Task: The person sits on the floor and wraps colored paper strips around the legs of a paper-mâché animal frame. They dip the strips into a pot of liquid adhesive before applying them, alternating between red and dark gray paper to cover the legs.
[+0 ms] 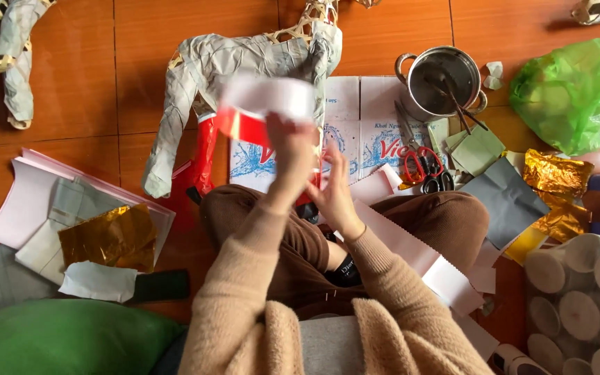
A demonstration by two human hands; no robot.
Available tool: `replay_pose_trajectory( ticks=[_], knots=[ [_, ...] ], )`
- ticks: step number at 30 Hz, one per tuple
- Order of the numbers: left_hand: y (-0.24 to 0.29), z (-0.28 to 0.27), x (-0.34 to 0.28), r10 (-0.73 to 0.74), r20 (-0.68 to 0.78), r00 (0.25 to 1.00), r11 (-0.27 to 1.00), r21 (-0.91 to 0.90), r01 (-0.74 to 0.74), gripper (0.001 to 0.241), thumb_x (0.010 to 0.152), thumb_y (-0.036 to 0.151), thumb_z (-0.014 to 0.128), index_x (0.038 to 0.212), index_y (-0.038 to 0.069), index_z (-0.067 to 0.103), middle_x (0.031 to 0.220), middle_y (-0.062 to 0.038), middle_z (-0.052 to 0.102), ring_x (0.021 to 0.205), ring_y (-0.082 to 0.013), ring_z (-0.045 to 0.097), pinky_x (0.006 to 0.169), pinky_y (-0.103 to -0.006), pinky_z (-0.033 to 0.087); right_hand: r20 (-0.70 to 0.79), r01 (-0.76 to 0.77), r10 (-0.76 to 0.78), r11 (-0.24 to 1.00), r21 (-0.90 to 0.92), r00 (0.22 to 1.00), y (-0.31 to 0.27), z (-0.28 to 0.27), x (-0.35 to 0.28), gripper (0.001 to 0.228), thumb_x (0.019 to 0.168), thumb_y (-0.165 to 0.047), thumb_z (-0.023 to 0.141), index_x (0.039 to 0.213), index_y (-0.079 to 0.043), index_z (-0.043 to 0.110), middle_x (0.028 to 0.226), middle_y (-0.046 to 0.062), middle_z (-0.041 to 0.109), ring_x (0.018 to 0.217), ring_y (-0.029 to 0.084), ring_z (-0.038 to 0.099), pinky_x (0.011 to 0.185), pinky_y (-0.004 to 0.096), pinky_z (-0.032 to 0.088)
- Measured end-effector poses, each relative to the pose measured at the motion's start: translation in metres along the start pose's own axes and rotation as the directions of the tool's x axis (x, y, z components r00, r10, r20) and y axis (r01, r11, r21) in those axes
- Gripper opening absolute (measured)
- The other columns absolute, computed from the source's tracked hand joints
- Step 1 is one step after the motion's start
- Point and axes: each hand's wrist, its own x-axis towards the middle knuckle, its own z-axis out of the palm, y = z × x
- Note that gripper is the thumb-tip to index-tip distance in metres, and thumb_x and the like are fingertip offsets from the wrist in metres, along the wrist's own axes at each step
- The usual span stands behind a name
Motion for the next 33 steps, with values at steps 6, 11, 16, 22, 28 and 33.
replay_pose_trajectory(
  ticks=[6,11,16,22,28,33],
  knots=[
    [-0.028,0.029,-0.055,0.097,0.821,0.562,0.204,0.537,-0.819,0.022,0.089,0.024,0.065,0.093,0.007,0.078,0.155,-0.015,0.032,0.147,-0.0419,0.018,0.117,-0.0685,0.010,-0.164,-0.218,0.302,0.892,0.396,0.939,0.039,0.001,-0.008,0.058,0.090,-0.015,0.075,0.133,-0.001,0.039,0.117,0.029,0.050,0.102,0.042,0.056,0.079,0.055,0.057],
    [-0.001,-0.033,-0.048,0.054,0.683,0.729,0.671,0.515,-0.533,0.074,0.084,0.019,0.075,0.142,-0.009,0.039,0.145,-0.035,0.038,0.138,-0.0506,0.032,0.113,-0.0610,0.027,-0.173,-0.303,0.593,0.615,0.728,0.786,0.076,0.002,-0.005,0.028,0.090,-0.008,0.073,0.113,0.003,0.061,0.097,0.023,0.068,0.079,0.032,0.069,0.068,0.049,0.062],
    [-0.050,-0.069,-0.051,-0.451,0.381,0.807,0.846,0.470,0.251,0.097,0.075,0.050,0.086,0.149,0.015,0.035,0.134,-0.014,0.058,0.122,-0.0307,0.059,0.099,-0.0462,0.048,-0.061,-0.349,0.709,0.417,0.839,0.702,0.062,0.005,-0.003,0.019,0.091,-0.008,0.071,0.107,0.003,0.069,0.091,0.021,0.074,0.075,0.029,0.074,0.072,0.050,0.062],
    [-0.011,-0.060,-0.055,-0.476,0.309,0.823,0.820,0.493,0.289,0.082,0.073,0.031,0.087,0.138,0.011,0.041,0.125,-0.021,0.062,0.119,-0.0376,0.060,0.098,-0.0507,0.047,0.083,-0.391,0.719,0.274,0.879,0.690,0.038,0.003,0.001,0.023,0.085,-0.011,0.078,0.102,0.002,0.068,0.087,0.017,0.072,0.073,0.027,0.073,0.073,0.043,0.062],
    [-0.030,-0.067,-0.045,-0.563,0.215,0.798,0.679,0.671,0.299,0.081,0.077,0.036,0.081,0.144,0.020,0.039,0.125,-0.019,0.064,0.118,-0.0373,0.062,0.097,-0.0494,0.050,0.071,-0.597,0.790,0.397,0.698,0.609,0.035,-0.005,-0.033,0.056,0.093,-0.038,0.071,0.055,-0.002,0.053,0.044,0.020,0.051,0.032,0.024,0.052,0.031,0.033,0.045],
    [-0.004,-0.060,-0.050,-0.589,0.205,0.782,0.652,0.692,0.310,0.071,0.083,0.028,0.071,0.144,0.013,0.038,0.121,-0.025,0.063,0.110,-0.0416,0.065,0.094,-0.0506,0.054,0.150,-0.481,0.461,0.862,0.160,0.875,-0.016,-0.022,0.006,0.042,0.103,-0.036,0.051,0.124,-0.003,0.067,0.117,0.026,0.067,0.114,0.036,0.063,0.095,0.051,0.051]
  ],
)
